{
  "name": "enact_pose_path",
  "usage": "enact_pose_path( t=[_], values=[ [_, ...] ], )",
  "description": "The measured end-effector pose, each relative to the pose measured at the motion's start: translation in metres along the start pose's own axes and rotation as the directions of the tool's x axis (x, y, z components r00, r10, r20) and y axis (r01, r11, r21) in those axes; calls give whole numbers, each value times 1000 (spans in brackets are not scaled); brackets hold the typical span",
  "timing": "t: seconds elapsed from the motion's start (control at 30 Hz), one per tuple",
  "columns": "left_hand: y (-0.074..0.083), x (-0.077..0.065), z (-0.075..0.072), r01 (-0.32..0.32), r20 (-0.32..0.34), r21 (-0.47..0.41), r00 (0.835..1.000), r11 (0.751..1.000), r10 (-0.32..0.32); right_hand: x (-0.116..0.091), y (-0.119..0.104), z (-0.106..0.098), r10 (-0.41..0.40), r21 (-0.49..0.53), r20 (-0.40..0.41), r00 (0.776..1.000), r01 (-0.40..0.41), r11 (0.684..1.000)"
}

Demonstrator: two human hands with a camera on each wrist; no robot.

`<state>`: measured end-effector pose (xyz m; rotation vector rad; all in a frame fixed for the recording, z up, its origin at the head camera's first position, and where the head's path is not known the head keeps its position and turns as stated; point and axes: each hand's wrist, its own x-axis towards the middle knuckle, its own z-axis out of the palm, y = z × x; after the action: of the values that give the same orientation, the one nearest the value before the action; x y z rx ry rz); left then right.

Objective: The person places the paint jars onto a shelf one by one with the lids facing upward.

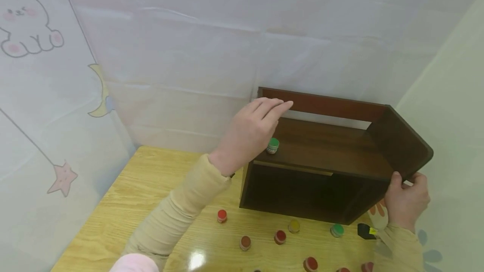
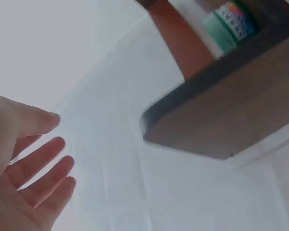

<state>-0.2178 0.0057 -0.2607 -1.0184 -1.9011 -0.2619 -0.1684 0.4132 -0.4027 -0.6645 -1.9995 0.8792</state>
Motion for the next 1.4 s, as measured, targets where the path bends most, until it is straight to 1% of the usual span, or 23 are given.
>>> enact_pose_path(
  t=[0.07,0.13,0.2,0.3,0.4,0.53,0.67,0.77,0.97,1.03,1.2,1.4],
  values=[
    [-6,-1,-4,24,-81,-58,996,998,-28,0,0,0,4,4,-3,1000,-4,1000],
    [-12,-4,-8,46,-130,-113,990,992,-61,0,-1,1,12,6,-8,1000,-12,1000],
    [-18,-7,-11,70,-155,-149,984,986,-93,-1,-1,1,17,8,-11,1000,-17,1000],
    [-26,-15,-14,115,-155,-171,978,979,-142,-1,0,1,13,10,-19,1000,-13,1000],
    [-30,-23,-14,157,-142,-199,972,967,-187,-1,0,0,1,14,-30,1000,0,1000],
    [-32,-36,-12,202,-122,-250,964,947,-238,0,0,0,-2,18,-37,999,3,1000],
    [-34,-51,-6,251,-90,-280,954,927,-285,-1,1,-1,2,8,-31,1000,-2,1000],
    [-36,-64,-1,291,-67,-295,944,910,-323,-2,1,-1,12,5,-23,1000,-12,1000],
    [-34,-88,9,352,-9,-311,928,883,-373,-1,1,-2,14,25,-26,1000,-14,1000],
    [-33,-96,13,378,11,-323,918,868,-396,-1,1,-3,12,28,-28,1000,-11,1000],
    [-29,-115,23,453,73,-354,886,818,-459,-2,0,-4,24,28,-27,999,-23,999],
    [-24,-141,36,522,143,-363,850,772,-507,-4,1,-4,27,20,-25,999,-26,999]
  ],
)
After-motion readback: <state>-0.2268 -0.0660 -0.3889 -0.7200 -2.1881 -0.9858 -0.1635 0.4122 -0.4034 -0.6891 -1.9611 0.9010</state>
